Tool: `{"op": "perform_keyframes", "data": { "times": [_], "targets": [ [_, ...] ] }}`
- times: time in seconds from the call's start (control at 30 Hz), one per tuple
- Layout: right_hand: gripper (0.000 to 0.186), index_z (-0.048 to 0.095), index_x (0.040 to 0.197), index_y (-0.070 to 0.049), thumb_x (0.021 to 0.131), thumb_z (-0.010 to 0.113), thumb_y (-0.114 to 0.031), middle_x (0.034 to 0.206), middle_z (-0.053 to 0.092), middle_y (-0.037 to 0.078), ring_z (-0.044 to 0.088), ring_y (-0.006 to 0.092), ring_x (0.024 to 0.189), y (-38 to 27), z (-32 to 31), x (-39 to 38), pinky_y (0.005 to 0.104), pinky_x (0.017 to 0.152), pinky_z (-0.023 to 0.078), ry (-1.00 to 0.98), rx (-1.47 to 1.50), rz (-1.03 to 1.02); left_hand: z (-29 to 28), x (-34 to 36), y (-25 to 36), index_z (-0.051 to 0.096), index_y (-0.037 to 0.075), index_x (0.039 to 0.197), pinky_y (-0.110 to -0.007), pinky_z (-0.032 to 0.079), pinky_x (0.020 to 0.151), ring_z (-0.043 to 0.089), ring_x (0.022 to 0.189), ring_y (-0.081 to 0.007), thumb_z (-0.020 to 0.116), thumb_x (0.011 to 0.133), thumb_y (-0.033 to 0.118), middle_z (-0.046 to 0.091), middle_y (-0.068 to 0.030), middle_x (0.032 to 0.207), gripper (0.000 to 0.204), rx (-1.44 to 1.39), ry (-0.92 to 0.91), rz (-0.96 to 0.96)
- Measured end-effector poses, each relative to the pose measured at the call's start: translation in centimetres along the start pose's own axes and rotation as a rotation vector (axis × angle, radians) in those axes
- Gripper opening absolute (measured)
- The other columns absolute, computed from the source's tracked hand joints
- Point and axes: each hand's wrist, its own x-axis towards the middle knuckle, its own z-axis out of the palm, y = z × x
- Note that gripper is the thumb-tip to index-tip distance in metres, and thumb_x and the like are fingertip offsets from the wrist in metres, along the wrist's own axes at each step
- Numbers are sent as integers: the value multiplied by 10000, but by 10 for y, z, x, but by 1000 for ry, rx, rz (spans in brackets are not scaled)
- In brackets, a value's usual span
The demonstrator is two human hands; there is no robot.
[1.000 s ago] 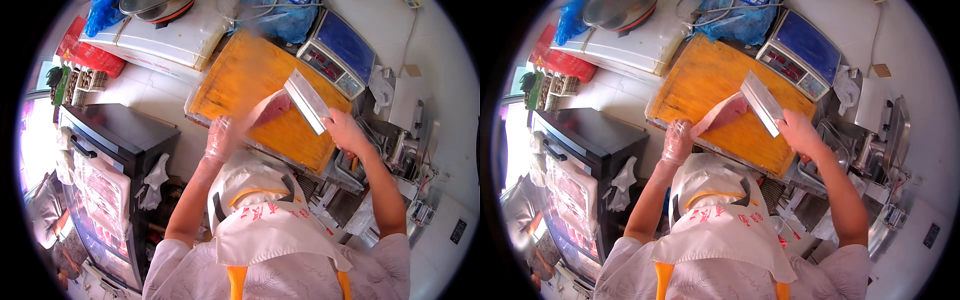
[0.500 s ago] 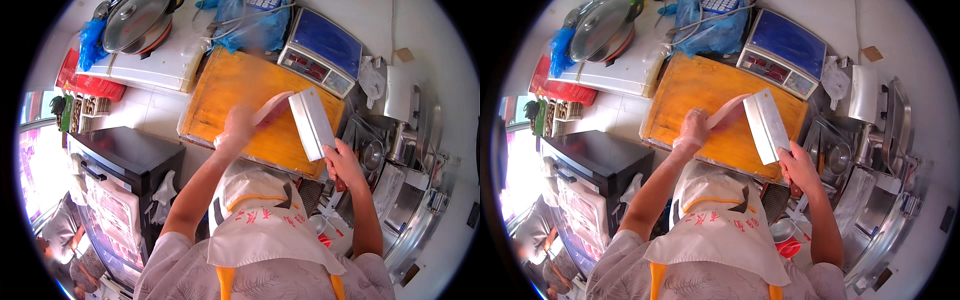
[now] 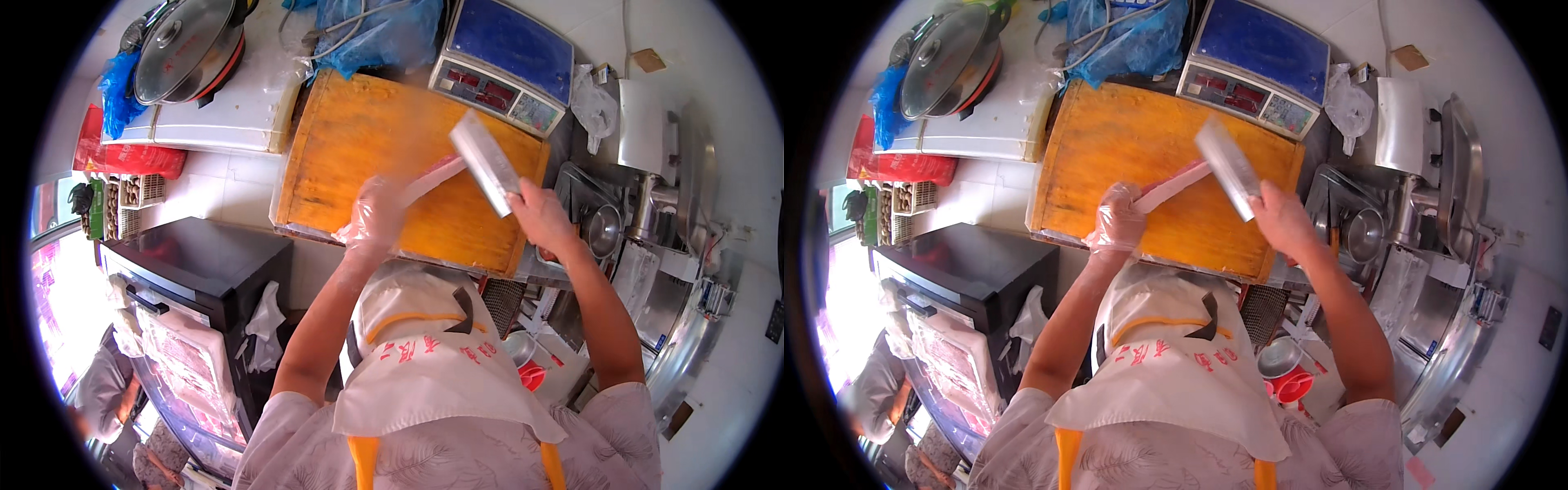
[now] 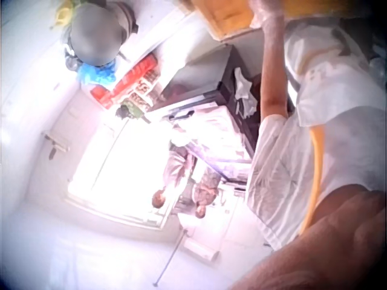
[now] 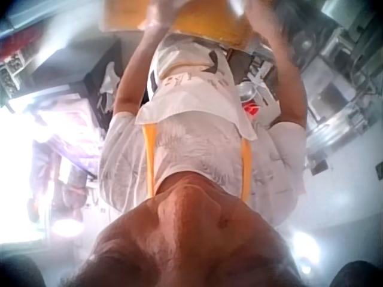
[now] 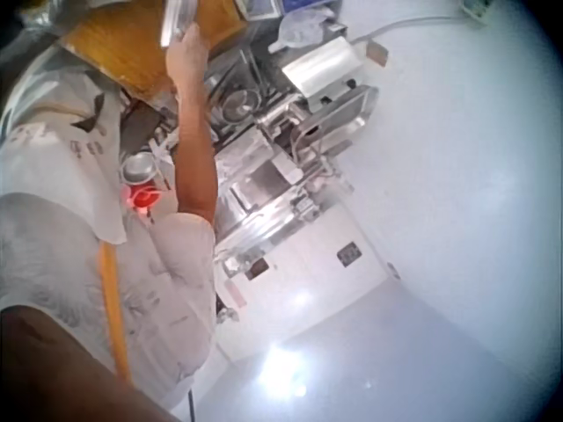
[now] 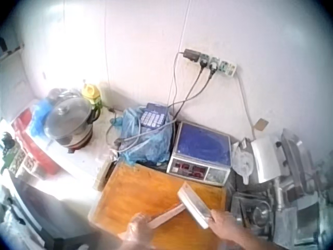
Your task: The person retrieves a piece of meat from a refrigerated display, places it on a cutting board, and slices it into smaller pieces using a cleaver. The person then transfers the sliced meat into a plastic bag and places it on a scale.
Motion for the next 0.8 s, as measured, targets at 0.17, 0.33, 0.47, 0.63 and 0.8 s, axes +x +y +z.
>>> {"op": "perform_keyframes", "data": {
  "times": [0.17, 0.33, 0.47, 0.63, 0.8],
  "targets": [
    [331, 543, 1004, 27, 1059, 577, -297, 899, 677, 325, 670, 527, 885, -19, 7, -26, 569, 761, 526, -32, 215, 58, -5, 11, -13, 691, -2, 855, -438, 520, 697, 662, 807, -408, 716, 828, -7, 652, -202, 841, 38, -24, -88, -72],
    [320, 562, 1021, 20, 1050, 609, -295, 871, 683, 293, 693, 492, 856, -4, 56, -26, 542, 757, 520, 24, 127, -161, -22, 20, 20, 668, 0, 830, -429, 508, 677, 645, 776, -404, 754, 839, 41, 635, -205, 830, 96, -107, -60, -5],
    [323, 525, 969, 25, 1062, 594, -276, 818, 666, 295, 685, 494, 806, 34, 37, -3, 538, 683, 518, 73, 237, 49, -4, 17, -10, 662, 10, 830, -418, 513, 683, 652, 774, -387, 748, 833, 27, 639, -191, 817, 87, -30, -134, -171],
    [322, 530, 962, 28, 1052, 624, -268, 832, 657, 315, 669, 526, 827, 29, 53, -10, 556, 689, 502, 105, 279, -118, 4, 11, -21, 681, 27, 841, -403, 527, 696, 667, 786, -378, 753, 820, 30, 658, -181, 827, 74, -75, -94, -196],
    [298, 609, 1110, 11, 1063, 603, -284, 832, 685, 280, 700, 488, 796, 61, 45, 13, 512, 676, 526, 59, 420, 151, 2, 12, -24, 698, 39, 850, -404, 529, 694, 675, 776, -366, 770, 820, 59, 668, -185, 835, 79, 3, -142, -227]
  ]
}}
